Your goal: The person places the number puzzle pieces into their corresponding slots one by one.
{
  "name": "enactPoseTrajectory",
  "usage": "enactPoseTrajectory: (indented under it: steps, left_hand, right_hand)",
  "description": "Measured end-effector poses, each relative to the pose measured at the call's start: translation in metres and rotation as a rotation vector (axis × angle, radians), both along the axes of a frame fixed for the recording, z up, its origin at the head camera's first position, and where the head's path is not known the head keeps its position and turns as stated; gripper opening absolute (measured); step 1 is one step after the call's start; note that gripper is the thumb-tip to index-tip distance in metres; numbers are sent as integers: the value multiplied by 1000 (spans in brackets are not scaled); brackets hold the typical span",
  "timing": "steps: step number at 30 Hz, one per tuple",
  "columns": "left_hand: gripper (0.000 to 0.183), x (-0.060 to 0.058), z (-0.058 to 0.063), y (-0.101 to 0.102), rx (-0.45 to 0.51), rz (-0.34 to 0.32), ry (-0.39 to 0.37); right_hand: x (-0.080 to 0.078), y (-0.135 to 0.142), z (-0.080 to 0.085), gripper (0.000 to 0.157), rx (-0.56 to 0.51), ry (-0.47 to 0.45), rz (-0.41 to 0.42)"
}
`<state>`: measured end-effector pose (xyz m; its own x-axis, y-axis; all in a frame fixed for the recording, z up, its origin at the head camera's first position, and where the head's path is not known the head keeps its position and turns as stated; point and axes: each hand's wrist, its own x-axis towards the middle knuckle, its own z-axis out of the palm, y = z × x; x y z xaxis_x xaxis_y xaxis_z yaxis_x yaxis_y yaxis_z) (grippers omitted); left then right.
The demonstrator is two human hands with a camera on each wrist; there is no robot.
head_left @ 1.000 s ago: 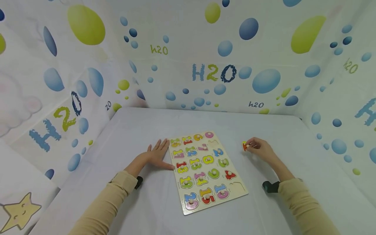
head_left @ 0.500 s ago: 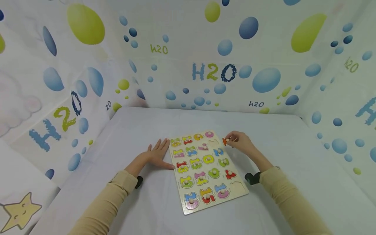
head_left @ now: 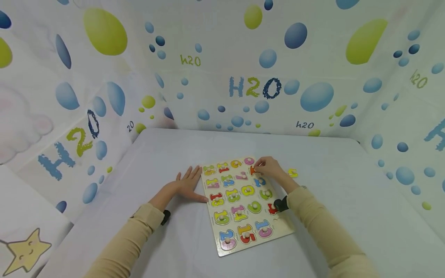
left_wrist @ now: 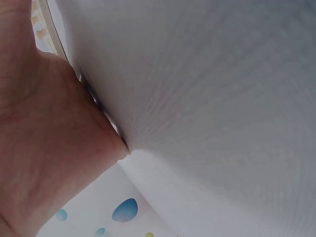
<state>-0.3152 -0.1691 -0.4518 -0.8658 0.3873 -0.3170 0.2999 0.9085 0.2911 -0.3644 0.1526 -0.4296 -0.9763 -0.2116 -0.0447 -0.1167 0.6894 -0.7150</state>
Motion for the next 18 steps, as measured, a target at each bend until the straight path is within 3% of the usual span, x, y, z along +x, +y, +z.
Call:
enactPoseTrajectory:
  steps: [7, 18]
  left_hand:
    - [123, 2, 3, 1, 9, 2, -6]
    - [122, 1, 3, 2, 0, 9, -5]
  right_hand:
    - [-1, -3, 0, 10, 71, 30, 64]
    - [2, -3, -2, 14, 150, 49, 91]
